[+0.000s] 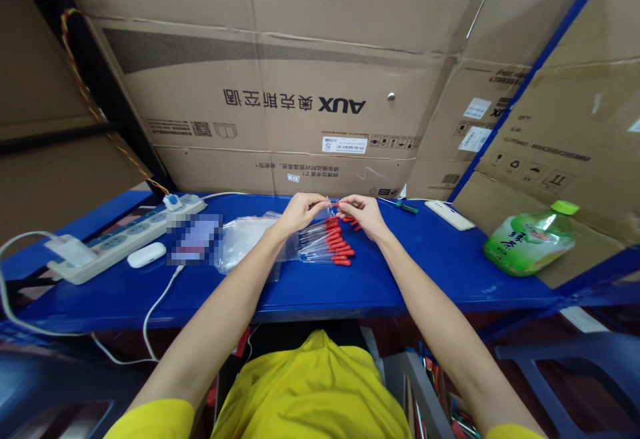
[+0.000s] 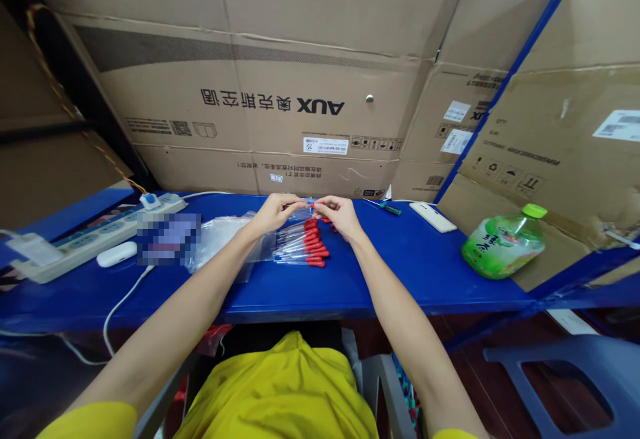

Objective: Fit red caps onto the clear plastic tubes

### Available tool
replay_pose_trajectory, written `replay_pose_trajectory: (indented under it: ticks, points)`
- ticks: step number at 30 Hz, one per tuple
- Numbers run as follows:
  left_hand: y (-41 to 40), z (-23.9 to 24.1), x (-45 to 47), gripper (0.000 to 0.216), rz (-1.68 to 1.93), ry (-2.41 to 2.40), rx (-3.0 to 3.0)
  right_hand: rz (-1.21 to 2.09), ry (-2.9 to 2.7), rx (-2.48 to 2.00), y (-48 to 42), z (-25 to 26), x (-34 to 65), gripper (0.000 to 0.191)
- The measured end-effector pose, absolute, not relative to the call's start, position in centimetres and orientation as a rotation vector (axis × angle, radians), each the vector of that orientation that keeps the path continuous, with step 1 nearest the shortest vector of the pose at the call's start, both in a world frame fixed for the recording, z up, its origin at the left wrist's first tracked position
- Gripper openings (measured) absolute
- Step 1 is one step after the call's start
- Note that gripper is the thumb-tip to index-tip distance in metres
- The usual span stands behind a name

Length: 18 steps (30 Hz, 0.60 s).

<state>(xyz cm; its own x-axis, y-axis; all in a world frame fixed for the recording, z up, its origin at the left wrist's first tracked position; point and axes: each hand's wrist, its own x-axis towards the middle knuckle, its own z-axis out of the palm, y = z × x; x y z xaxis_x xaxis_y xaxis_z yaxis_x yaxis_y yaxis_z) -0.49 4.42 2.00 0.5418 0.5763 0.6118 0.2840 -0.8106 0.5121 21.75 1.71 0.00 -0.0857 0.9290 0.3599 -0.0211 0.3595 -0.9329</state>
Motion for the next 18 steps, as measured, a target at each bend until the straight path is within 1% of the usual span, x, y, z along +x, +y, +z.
replay_pose_trajectory:
  ticks: [7, 14, 18]
  points:
    - [4.30, 2.10, -0.46, 0.036, 1.175, 0.706, 2.383, 0.984, -1.398, -0.863, 1.68, 0.18, 21.59, 0.046]
    - [4.13, 2.39, -0.31, 0.032, 1.230, 0.774, 2.388, 1.039, -1.370, -0.844, 1.77, 0.56, 21.98, 0.048]
    - [4.21, 2.25, -0.32, 0.033, 1.233, 0.801, 2.371, 1.060, -1.341, -0.816, 1.97, 0.31, 22.16, 0.046]
